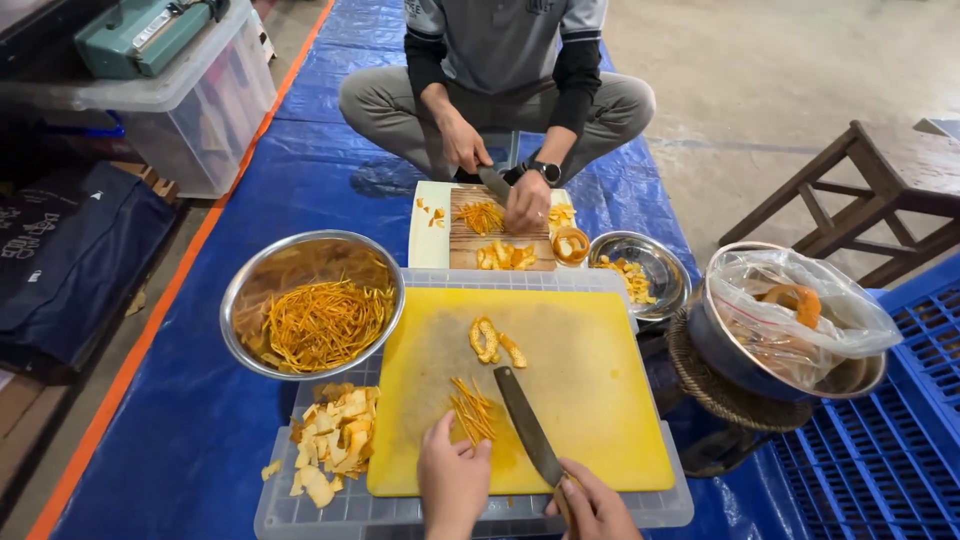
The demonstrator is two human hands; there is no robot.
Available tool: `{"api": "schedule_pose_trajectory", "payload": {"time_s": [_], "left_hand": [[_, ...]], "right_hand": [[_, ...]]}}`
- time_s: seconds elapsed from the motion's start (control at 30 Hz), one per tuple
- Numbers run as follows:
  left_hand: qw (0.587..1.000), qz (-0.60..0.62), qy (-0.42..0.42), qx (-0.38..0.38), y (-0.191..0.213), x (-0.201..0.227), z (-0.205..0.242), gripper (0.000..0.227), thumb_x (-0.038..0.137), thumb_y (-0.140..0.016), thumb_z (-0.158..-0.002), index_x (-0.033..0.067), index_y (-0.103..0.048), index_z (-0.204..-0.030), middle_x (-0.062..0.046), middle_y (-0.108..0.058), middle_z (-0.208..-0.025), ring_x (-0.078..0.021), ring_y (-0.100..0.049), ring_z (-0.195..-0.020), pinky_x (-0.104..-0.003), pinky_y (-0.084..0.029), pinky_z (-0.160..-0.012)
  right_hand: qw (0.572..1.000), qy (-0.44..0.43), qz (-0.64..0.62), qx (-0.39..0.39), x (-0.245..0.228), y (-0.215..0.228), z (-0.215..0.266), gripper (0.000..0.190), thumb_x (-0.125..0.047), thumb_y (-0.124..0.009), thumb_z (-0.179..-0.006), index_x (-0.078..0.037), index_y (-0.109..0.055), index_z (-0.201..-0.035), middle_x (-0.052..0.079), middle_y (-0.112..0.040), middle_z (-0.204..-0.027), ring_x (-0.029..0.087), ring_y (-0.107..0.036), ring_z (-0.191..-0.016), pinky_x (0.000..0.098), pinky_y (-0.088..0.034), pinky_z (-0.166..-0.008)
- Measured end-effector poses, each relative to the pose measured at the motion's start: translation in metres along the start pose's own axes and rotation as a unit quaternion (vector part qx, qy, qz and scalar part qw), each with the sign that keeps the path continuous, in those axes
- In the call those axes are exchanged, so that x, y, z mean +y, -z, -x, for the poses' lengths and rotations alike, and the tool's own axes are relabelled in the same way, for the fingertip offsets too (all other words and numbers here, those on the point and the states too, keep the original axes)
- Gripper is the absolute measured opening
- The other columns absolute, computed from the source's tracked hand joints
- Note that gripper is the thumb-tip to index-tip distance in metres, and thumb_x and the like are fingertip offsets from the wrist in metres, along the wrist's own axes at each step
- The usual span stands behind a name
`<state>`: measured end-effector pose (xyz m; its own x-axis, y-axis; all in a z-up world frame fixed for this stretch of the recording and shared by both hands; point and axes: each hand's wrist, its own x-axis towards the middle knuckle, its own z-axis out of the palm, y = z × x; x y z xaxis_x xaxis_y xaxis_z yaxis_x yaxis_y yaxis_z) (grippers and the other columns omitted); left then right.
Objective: The person slices orange vegetable peels into thin strips using a knife on a yellow cutting board. They repeatedly gather the sliced strips and transfer them into a metal bowl. Another person across the table also slices similar peels on a wooden board.
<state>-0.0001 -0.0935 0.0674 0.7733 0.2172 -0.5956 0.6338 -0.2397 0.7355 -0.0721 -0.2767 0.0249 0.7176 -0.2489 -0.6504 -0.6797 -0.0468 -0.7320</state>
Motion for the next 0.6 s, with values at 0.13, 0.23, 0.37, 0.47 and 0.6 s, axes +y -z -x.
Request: {"api": "schedule_pose_trajectory", "payload": {"time_s": [0.13, 0.23, 0.37, 0.47, 0.6], "left_hand": [[0.998, 0.043, -0.039, 0.036, -0.015, -0.004, -0.015, 0.069, 0.006, -0.074, -0.088, 0.0153, -0.047, -0.151, -0.003, -0.056, -0.146, -0.0204, -0.075, -0.113, -0.032, -0.065, -0.096], [0.996, 0.065, -0.046, 0.037, -0.020, -0.001, -0.024, 0.069, 0.001, -0.071, -0.089, 0.0136, -0.046, -0.152, -0.004, -0.054, -0.147, -0.0215, -0.072, -0.117, -0.032, -0.062, -0.101], [0.993, 0.057, -0.084, 0.058, -0.032, -0.008, -0.045, 0.061, 0.008, -0.072, -0.089, 0.0117, -0.054, -0.146, -0.004, -0.058, -0.141, -0.0205, -0.076, -0.106, -0.031, -0.064, -0.095], [0.991, 0.035, -0.111, 0.067, -0.035, -0.012, -0.055, 0.052, 0.014, -0.075, -0.088, 0.0103, -0.062, -0.138, -0.002, -0.061, -0.137, -0.0181, -0.077, -0.097, -0.030, -0.065, -0.091], [0.992, 0.029, -0.114, 0.054, -0.029, -0.005, -0.048, 0.041, 0.013, -0.070, -0.091, 0.0091, -0.067, -0.132, 0.001, -0.064, -0.134, -0.0149, -0.076, -0.098, -0.028, -0.065, -0.092]], "right_hand": [[0.999, 0.030, -0.028, 0.020, 0.035, -0.001, -0.028, 0.046, -0.019, -0.059, -0.100, -0.009, -0.070, -0.144, 0.019, -0.077, -0.079, 0.023, -0.066, -0.072, 0.0298, -0.049, -0.073], [0.994, 0.079, -0.066, 0.039, 0.047, -0.008, -0.034, 0.045, -0.015, -0.062, -0.097, -0.007, -0.076, -0.139, 0.024, -0.077, -0.069, 0.025, -0.067, -0.061, 0.0298, -0.051, -0.065], [0.987, 0.038, -0.157, -0.005, 0.048, -0.017, -0.034, 0.047, -0.009, -0.061, -0.097, -0.003, -0.073, -0.142, 0.031, -0.077, -0.076, 0.032, -0.069, -0.064, 0.0347, -0.053, -0.064], [0.984, 0.049, -0.169, 0.001, 0.050, -0.028, -0.029, 0.045, -0.007, -0.064, -0.095, 0.001, -0.077, -0.137, 0.032, -0.078, -0.076, 0.033, -0.072, -0.063, 0.0335, -0.054, -0.064], [0.988, 0.040, -0.146, -0.014, 0.053, -0.030, -0.030, 0.048, -0.011, -0.066, -0.094, -0.002, -0.075, -0.140, 0.028, -0.081, -0.083, 0.031, -0.075, -0.072, 0.0334, -0.055, -0.072]]}}
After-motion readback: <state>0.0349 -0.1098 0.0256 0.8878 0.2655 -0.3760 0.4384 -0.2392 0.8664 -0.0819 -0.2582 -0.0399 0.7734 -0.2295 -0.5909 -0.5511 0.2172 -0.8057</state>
